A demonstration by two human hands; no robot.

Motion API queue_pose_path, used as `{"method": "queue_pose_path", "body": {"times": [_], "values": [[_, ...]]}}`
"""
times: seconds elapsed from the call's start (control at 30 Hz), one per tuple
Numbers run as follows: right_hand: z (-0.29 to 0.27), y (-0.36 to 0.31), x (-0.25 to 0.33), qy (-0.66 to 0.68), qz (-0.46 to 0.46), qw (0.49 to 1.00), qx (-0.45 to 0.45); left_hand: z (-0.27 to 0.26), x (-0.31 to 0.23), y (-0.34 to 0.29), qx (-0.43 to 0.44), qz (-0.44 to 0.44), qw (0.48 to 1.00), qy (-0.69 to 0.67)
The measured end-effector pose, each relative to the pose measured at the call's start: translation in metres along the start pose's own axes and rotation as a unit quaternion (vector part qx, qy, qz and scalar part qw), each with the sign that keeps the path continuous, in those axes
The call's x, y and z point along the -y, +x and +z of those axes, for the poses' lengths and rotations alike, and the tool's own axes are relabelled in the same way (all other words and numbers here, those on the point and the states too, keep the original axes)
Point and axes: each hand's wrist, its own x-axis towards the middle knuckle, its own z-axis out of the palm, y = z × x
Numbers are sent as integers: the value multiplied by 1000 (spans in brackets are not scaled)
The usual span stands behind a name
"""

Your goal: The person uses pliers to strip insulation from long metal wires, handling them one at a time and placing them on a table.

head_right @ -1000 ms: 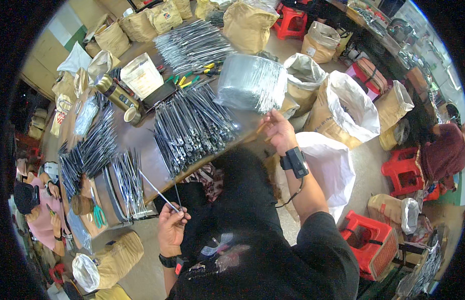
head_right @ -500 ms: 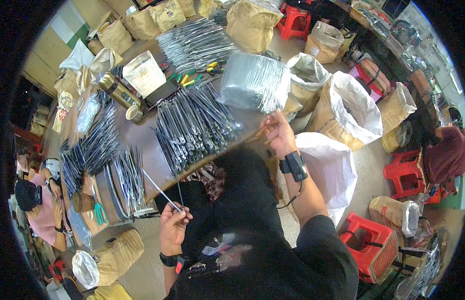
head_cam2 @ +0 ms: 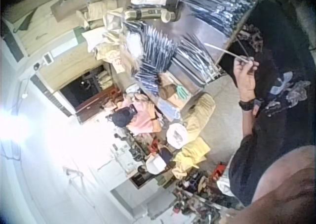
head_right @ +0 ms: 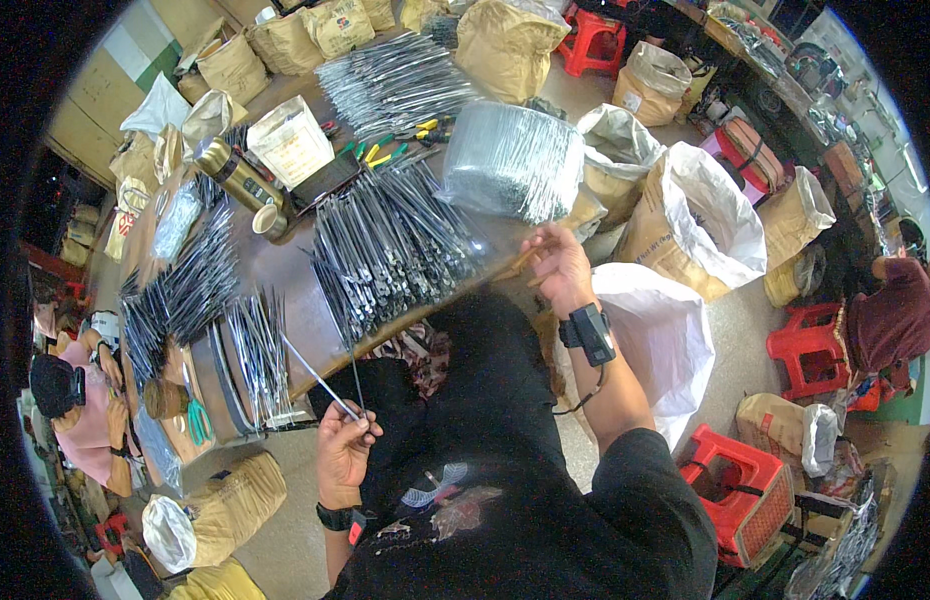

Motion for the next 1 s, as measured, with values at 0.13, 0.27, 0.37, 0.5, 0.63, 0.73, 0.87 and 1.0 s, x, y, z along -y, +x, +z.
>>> {"method": "queue_pose_path", "body": {"times": [0.13, 0.27, 0.37, 0.5, 0.63, 0.73, 0.87, 1.0], "values": [[-3, -11, 3, 16, 14, 1000, 11, 0, 0, 0, 1, -1, 1000, 1], [6, -26, 13, 1, 43, 997, 58, 0, 1, 0, 4, -6, 1000, 4], [14, -25, 21, -24, 40, 996, 77, 1, 0, -2, 6, -6, 1000, 6], [15, -6, 30, -46, 24, 999, 17, 1, 2, -2, 8, 7, 1000, 5], [8, 14, 42, -44, 37, 998, 25, 2, 1, -3, 2, 13, 1000, 5], [8, 22, 46, -36, 66, 996, 41, -1, -1, -5, -2, 28, 1000, 13], [13, 15, 42, -68, 77, 993, 61, -1, -1, -5, -2, 33, 999, 35], [16, -3, 30, -285, -1, 958, 27, 2, -1, -5, -6, 33, 998, 48]]}}
